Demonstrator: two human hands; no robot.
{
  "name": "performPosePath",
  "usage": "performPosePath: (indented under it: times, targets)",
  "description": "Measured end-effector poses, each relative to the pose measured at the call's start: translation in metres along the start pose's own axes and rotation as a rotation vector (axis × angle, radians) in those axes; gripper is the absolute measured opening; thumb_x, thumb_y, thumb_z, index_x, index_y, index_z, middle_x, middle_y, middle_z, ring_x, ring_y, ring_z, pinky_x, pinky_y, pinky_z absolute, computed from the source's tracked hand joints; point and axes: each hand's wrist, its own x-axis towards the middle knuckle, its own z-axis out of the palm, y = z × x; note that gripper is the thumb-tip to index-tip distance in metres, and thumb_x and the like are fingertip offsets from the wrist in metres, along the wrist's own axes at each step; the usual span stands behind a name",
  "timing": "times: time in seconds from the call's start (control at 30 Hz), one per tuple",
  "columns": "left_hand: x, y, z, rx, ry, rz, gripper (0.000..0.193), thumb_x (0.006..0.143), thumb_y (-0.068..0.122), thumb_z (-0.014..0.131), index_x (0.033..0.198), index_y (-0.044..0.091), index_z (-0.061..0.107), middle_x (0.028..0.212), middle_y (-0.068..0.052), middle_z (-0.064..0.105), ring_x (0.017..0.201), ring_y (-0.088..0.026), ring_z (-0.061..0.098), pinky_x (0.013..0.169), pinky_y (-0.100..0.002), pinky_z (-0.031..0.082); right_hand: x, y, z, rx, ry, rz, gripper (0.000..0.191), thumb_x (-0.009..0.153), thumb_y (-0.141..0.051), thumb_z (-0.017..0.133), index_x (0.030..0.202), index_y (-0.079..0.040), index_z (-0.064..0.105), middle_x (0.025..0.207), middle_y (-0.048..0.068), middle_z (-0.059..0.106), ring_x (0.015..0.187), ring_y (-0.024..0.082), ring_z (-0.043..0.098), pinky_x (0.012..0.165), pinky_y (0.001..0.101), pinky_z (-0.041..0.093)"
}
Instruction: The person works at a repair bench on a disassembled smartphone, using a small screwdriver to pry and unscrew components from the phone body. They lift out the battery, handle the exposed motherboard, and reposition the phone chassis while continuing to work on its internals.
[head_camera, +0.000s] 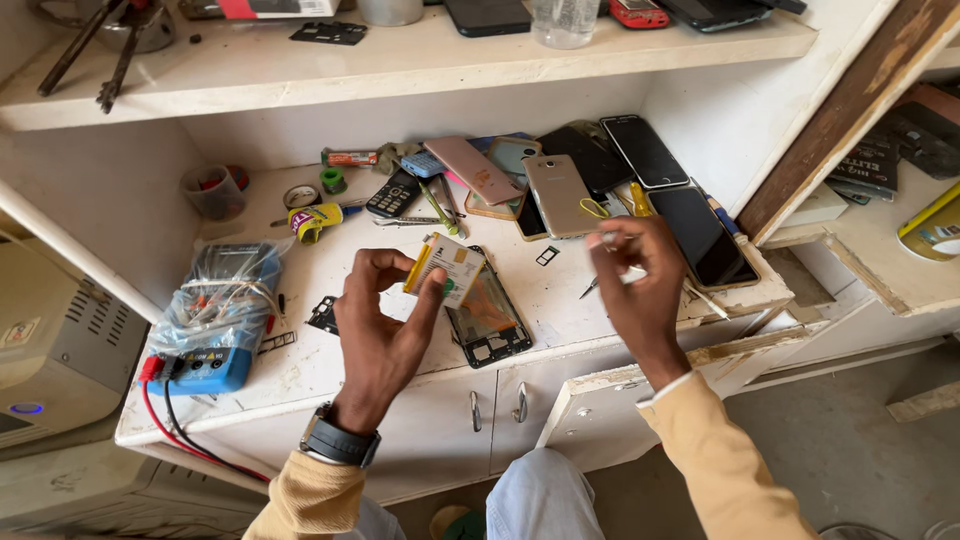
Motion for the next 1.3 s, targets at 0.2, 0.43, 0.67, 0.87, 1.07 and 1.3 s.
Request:
performPosePath:
  times: [0.2, 0.43, 0.67, 0.87, 1.07, 1.3]
  targets:
    - [0.001, 0.013, 0.016, -0.137, -0.02, -0.262, 0.031, 0.089, 0.02, 0.078, 0.097, 0.002, 0.055, 0.088, -0.011, 0.076, 0.085, -0.013, 0.074, 0.063, -0.03, 0.054, -0.002, -0.069, 0.005, -0.064, -0.285, -0.379, 0.061, 0.079, -0.024, 0.088, 0.131, -0.005, 0.062, 0.14, 0.014, 0.058, 0.131, 0.032, 0.057, 0.109, 0.0421, 0.048]
    - [0.001, 0.011, 0.028, -0.524, -0.061, -0.426, 0.026, 0.092, 0.014, 0.075, 0.1, 0.002, 0.054, 0.091, -0.014, 0.077, 0.082, -0.011, 0.069, 0.07, -0.023, 0.054, -0.009, -0.1, 0.016, -0.065, -0.349, -0.206, 0.049, 0.08, -0.02, 0.089, 0.124, -0.006, 0.072, 0.138, 0.012, 0.063, 0.128, 0.027, 0.065, 0.105, 0.0381, 0.054]
    - [0.0, 0.005, 0.031, -0.696, -0.103, -0.524, 0.022, 0.092, 0.012, 0.073, 0.102, 0.002, 0.057, 0.09, -0.015, 0.077, 0.081, -0.011, 0.071, 0.073, -0.024, 0.055, -0.017, -0.104, 0.019, -0.096, -0.285, -0.213, 0.06, 0.075, -0.015, 0.089, 0.128, -0.003, 0.065, 0.132, 0.015, 0.066, 0.121, 0.03, 0.069, 0.1, 0.0376, 0.056]
    - [0.001, 0.007, 0.021, -0.394, -0.272, -0.473, 0.025, 0.097, 0.023, 0.068, 0.112, 0.004, 0.061, 0.093, -0.012, 0.08, 0.078, -0.013, 0.07, 0.067, -0.027, 0.049, -0.028, -0.091, 0.027, -0.023, -0.297, 0.108, 0.068, 0.076, -0.012, 0.085, 0.139, -0.004, 0.059, 0.129, 0.015, 0.072, 0.115, 0.025, 0.073, 0.098, 0.0372, 0.059]
    - [0.003, -0.013, -0.002, 0.451, -0.22, -0.026, 0.046, 0.098, 0.044, 0.06, 0.126, 0.007, 0.064, 0.12, -0.012, 0.07, 0.116, -0.032, 0.061, 0.095, -0.052, 0.039, -0.023, -0.051, 0.024, 0.507, -0.115, 0.572, 0.076, 0.077, -0.014, 0.083, 0.144, -0.006, 0.049, 0.13, 0.012, 0.065, 0.118, 0.022, 0.066, 0.097, 0.037, 0.058]
    - [0.005, -0.027, 0.007, 0.65, -0.415, -0.177, 0.075, 0.079, 0.071, 0.068, 0.124, 0.01, 0.066, 0.124, -0.016, 0.058, 0.122, -0.034, 0.047, 0.097, -0.057, 0.031, -0.024, -0.035, 0.028, 0.52, -0.063, 0.614, 0.077, 0.078, -0.014, 0.081, 0.146, -0.004, 0.048, 0.122, 0.01, 0.062, 0.108, 0.019, 0.066, 0.087, 0.0368, 0.058]
